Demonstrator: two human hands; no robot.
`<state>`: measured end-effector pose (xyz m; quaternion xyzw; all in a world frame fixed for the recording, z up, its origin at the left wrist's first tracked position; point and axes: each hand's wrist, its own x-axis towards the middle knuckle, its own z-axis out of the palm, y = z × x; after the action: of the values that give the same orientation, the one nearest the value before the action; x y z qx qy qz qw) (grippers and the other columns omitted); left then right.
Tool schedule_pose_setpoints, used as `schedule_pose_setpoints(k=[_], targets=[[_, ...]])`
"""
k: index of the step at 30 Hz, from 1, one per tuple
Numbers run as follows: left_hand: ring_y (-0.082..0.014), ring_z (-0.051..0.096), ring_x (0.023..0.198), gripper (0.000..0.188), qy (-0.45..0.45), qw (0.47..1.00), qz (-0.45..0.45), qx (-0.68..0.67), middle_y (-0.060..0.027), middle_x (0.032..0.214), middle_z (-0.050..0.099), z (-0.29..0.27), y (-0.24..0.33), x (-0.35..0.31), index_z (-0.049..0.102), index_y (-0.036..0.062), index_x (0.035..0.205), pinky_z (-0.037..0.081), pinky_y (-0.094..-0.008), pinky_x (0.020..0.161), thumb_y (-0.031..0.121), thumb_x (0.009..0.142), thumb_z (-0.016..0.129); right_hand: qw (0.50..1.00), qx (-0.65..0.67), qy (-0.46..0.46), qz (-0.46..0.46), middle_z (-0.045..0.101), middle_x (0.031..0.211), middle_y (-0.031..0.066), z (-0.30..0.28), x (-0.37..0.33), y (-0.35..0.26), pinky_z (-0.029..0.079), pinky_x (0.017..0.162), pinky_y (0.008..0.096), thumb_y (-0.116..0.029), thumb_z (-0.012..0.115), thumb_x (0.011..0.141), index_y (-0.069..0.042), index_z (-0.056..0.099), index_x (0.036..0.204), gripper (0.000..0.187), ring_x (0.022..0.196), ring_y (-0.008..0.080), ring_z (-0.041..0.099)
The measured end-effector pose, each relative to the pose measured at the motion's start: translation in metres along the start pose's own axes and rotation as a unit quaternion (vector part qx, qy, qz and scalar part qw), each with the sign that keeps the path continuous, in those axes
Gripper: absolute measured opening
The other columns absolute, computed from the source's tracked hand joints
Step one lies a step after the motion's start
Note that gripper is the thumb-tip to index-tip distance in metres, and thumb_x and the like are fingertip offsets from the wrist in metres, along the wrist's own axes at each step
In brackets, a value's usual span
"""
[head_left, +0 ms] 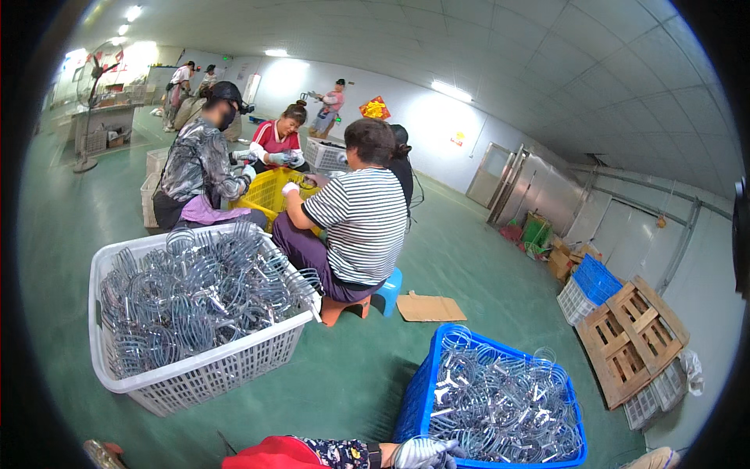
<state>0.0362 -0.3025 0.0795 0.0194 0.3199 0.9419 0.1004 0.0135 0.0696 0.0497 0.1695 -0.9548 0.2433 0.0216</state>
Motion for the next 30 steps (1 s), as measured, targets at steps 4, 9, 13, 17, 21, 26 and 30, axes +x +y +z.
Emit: schedule_pose_setpoints(k=[4, 9, 13, 17, 21, 26, 30], targets=[[-0.0211, 0.061, 0.065, 0.036, 0.030, 0.996, -0.004, 0.088, -0.0121, 0.080, 0.062, 0.013, -0.010, -0.006, 0.049, -0.0004, 0.116, 0.053, -0.0325, 0.055, 0.027, 0.092, 0.049, 1.000, -0.003, 0.012, 0.002, 0.066, 0.084, 0.0129, -0.004, -0.016, -0.002, 0.050, 0.068, 0.0374, -0.015, 0.063, 0.078, -0.005, 0.063, 0.095, 0.019, 0.072, 0.0262, 0.063], [-0.0073, 0.057, 0.070, 0.039, -0.009, 0.985, -0.061, 0.162, -0.0051, 0.090, 0.061, 0.017, 0.001, -0.009, 0.047, 0.0038, 0.123, 0.047, -0.0181, 0.055, 0.023, 0.090, 0.054, 0.995, 0.003, 0.060, 0.075, 0.066, 0.085, 0.0130, -0.002, -0.069, 0.003, 0.050, 0.069, 0.0380, -0.013, 0.061, 0.079, -0.007, 0.063, 0.095, 0.018, 0.073, 0.0266, 0.063], [-0.0052, 0.049, 0.062, 0.029, 0.058, 0.988, -0.111, 0.088, -0.0013, 0.079, 0.054, 0.039, 0.014, 0.002, 0.050, 0.0068, 0.116, 0.039, -0.0155, 0.048, 0.011, 0.088, 0.054, 0.960, -0.201, 0.175, -0.086, 0.065, 0.086, 0.0130, 0.012, -0.073, 0.035, 0.050, 0.069, 0.0385, -0.011, 0.060, 0.079, -0.008, 0.063, 0.096, 0.017, 0.073, 0.0270, 0.063], [-0.0138, 0.054, 0.062, 0.033, 0.095, 0.973, -0.095, 0.189, -0.0056, 0.080, 0.057, 0.031, -0.018, 0.031, 0.050, 0.0031, 0.114, 0.045, -0.0248, 0.049, 0.025, 0.090, 0.053, 0.971, -0.071, 0.006, 0.230, 0.065, 0.090, 0.0118, 0.014, -0.090, 0.031, 0.050, 0.073, 0.0387, -0.027, 0.054, 0.082, -0.013, 0.065, 0.091, 0.020, 0.083, 0.0307, 0.062], [-0.0183, 0.058, 0.063, 0.037, 0.075, 0.968, -0.173, 0.164, -0.0091, 0.080, 0.059, 0.038, -0.071, 0.069, 0.053, 0.0019, 0.107, 0.051, -0.0292, 0.052, 0.033, 0.088, 0.057, 0.945, -0.069, -0.054, 0.315, 0.066, 0.085, 0.0119, 0.013, -0.128, 0.061, 0.049, 0.069, 0.0397, -0.026, 0.052, 0.084, -0.012, 0.064, 0.093, 0.021, 0.079, 0.0307, 0.062], [-0.0182, 0.059, 0.061, 0.033, 0.037, 0.945, -0.232, 0.227, -0.0096, 0.078, 0.060, 0.068, -0.121, 0.094, 0.054, 0.0005, 0.104, 0.051, -0.0294, 0.051, 0.029, 0.088, 0.057, 0.939, -0.034, 0.033, 0.342, 0.065, 0.086, 0.0142, 0.004, -0.157, 0.094, 0.049, 0.071, 0.0414, -0.026, 0.050, 0.084, -0.013, 0.065, 0.093, 0.021, 0.079, 0.0327, 0.063], [-0.0156, 0.056, 0.050, 0.027, 0.041, 0.939, -0.226, 0.257, -0.0094, 0.070, 0.059, 0.084, -0.129, 0.103, 0.055, -0.0010, 0.101, 0.047, -0.0251, 0.041, 0.024, 0.090, 0.054, 0.916, 0.004, 0.235, 0.326, 0.065, 0.085, 0.0141, -0.008, -0.157, 0.148, 0.050, 0.070, 0.0377, -0.020, 0.057, 0.083, -0.013, 0.065, 0.092, 0.014, 0.077, 0.0330, 0.062]])
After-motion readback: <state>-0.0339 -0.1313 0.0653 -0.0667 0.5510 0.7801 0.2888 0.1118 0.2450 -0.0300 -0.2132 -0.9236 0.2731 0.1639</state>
